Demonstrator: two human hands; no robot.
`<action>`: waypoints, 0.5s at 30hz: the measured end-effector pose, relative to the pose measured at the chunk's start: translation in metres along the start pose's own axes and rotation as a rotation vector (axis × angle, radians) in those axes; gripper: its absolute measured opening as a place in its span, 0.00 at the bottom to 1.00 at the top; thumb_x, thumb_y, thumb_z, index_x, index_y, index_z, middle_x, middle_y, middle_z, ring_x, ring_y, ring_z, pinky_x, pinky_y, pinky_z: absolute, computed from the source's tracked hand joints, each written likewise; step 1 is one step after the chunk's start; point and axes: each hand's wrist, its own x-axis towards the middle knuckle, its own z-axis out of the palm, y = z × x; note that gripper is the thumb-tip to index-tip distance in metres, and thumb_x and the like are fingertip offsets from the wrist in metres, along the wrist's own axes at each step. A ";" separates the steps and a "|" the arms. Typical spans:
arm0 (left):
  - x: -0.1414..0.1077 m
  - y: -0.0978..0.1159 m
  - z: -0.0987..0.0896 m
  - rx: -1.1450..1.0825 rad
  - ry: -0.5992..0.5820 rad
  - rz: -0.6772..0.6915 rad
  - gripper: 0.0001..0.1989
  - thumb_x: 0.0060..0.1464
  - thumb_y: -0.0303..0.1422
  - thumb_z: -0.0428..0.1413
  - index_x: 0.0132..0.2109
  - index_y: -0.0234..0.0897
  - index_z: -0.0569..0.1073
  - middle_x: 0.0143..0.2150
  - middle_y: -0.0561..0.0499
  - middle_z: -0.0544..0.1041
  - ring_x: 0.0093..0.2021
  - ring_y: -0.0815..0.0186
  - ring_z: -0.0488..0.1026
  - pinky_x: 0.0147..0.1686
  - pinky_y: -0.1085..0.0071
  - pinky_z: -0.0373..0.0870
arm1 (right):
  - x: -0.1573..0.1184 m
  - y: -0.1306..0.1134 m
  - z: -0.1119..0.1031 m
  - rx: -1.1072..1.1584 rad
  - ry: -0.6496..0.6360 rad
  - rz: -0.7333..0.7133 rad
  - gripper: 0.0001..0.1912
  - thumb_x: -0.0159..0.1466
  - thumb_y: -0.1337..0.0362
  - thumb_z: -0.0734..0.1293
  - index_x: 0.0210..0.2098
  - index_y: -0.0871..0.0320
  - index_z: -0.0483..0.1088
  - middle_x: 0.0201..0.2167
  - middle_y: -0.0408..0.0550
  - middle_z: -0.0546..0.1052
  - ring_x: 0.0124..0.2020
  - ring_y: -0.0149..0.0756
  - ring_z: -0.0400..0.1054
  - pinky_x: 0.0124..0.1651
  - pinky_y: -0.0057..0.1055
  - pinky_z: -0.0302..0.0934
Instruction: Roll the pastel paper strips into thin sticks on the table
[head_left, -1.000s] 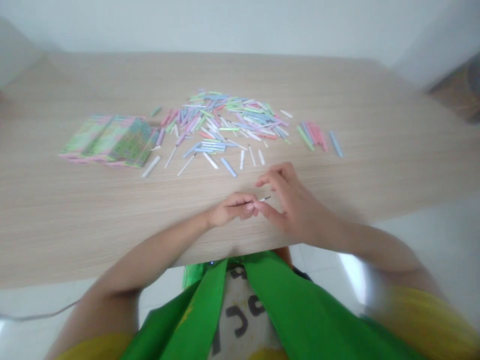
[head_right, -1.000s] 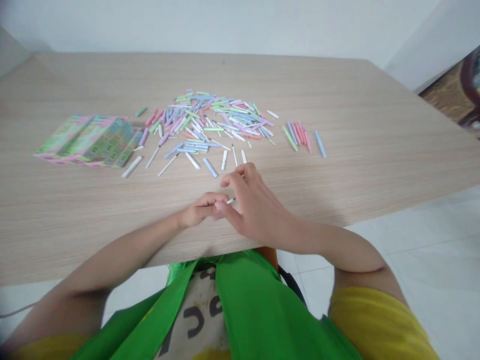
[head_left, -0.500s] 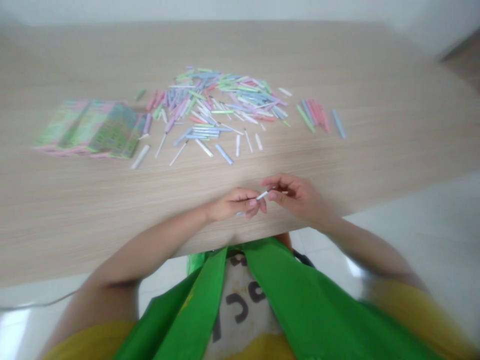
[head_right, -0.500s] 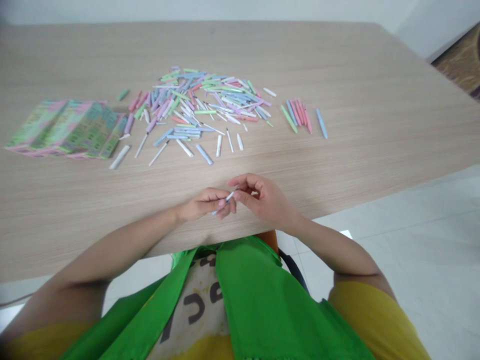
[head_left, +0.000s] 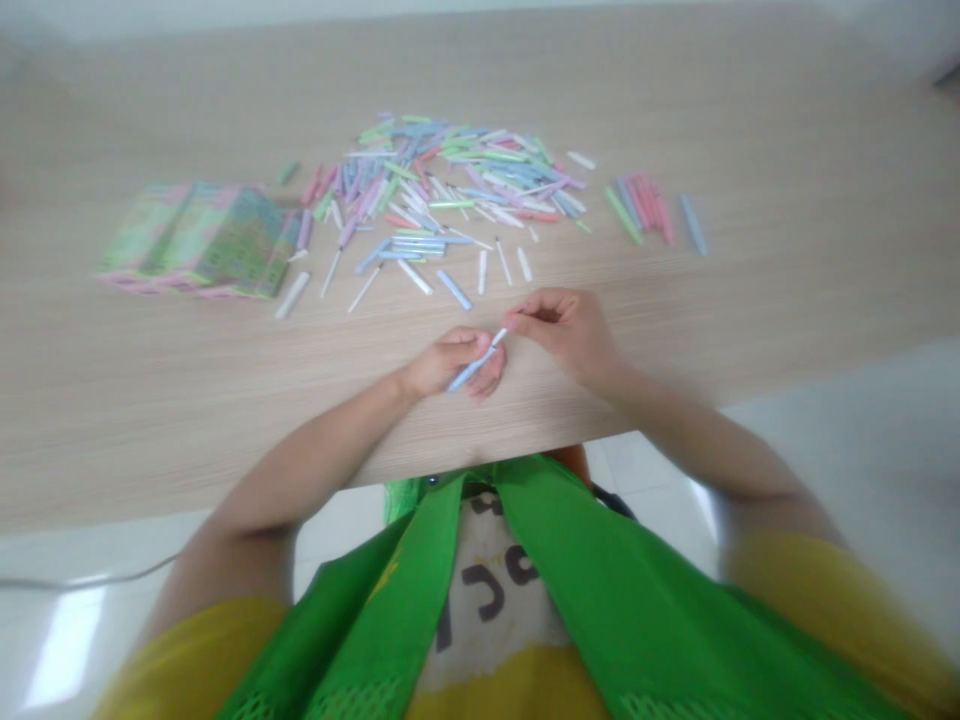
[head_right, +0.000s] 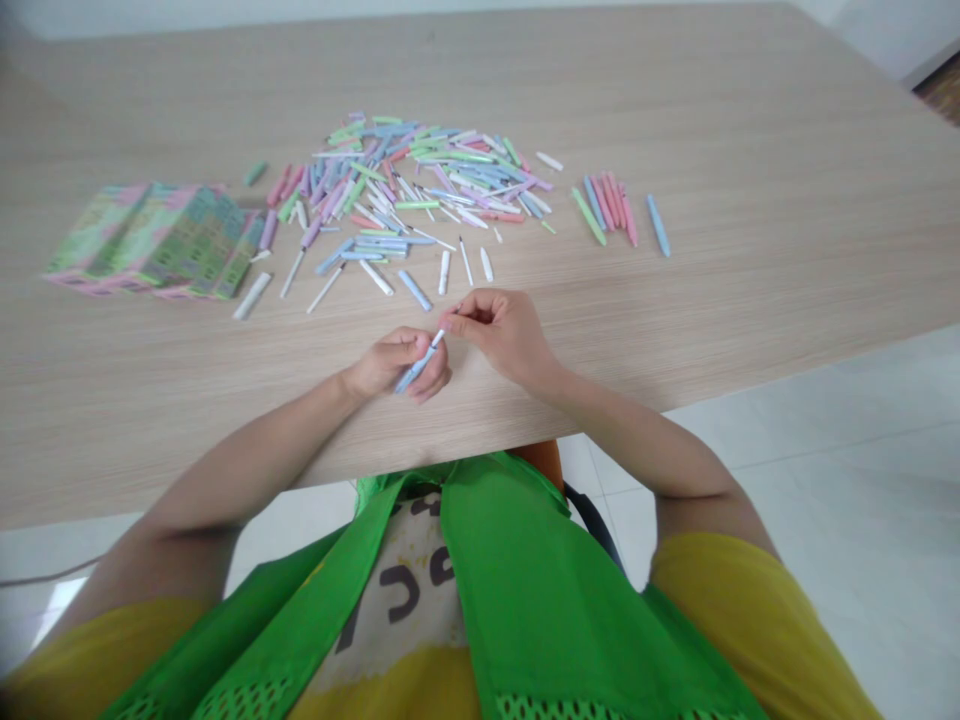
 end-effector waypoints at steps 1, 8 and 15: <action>0.000 0.003 -0.001 -0.005 0.002 0.010 0.24 0.60 0.50 0.58 0.28 0.33 0.71 0.15 0.54 0.64 0.16 0.68 0.64 0.21 0.70 0.59 | 0.004 -0.001 0.001 -0.006 -0.004 -0.011 0.17 0.55 0.51 0.76 0.24 0.58 0.73 0.30 0.45 0.81 0.32 0.32 0.71 0.36 0.29 0.65; -0.004 0.030 -0.008 -0.023 0.037 -0.044 0.20 0.53 0.46 0.64 0.30 0.32 0.72 0.19 0.56 0.58 0.19 0.71 0.60 0.23 0.71 0.58 | 0.028 -0.022 0.000 -0.033 -0.058 -0.070 0.19 0.57 0.50 0.75 0.22 0.57 0.72 0.23 0.42 0.74 0.28 0.29 0.66 0.29 0.28 0.57; -0.011 0.040 -0.011 0.094 -0.004 -0.088 0.19 0.54 0.43 0.65 0.40 0.29 0.76 0.24 0.49 0.73 0.26 0.64 0.73 0.31 0.65 0.70 | 0.030 -0.015 0.015 0.054 -0.132 -0.045 0.21 0.56 0.47 0.75 0.23 0.57 0.71 0.23 0.42 0.74 0.26 0.28 0.65 0.30 0.28 0.60</action>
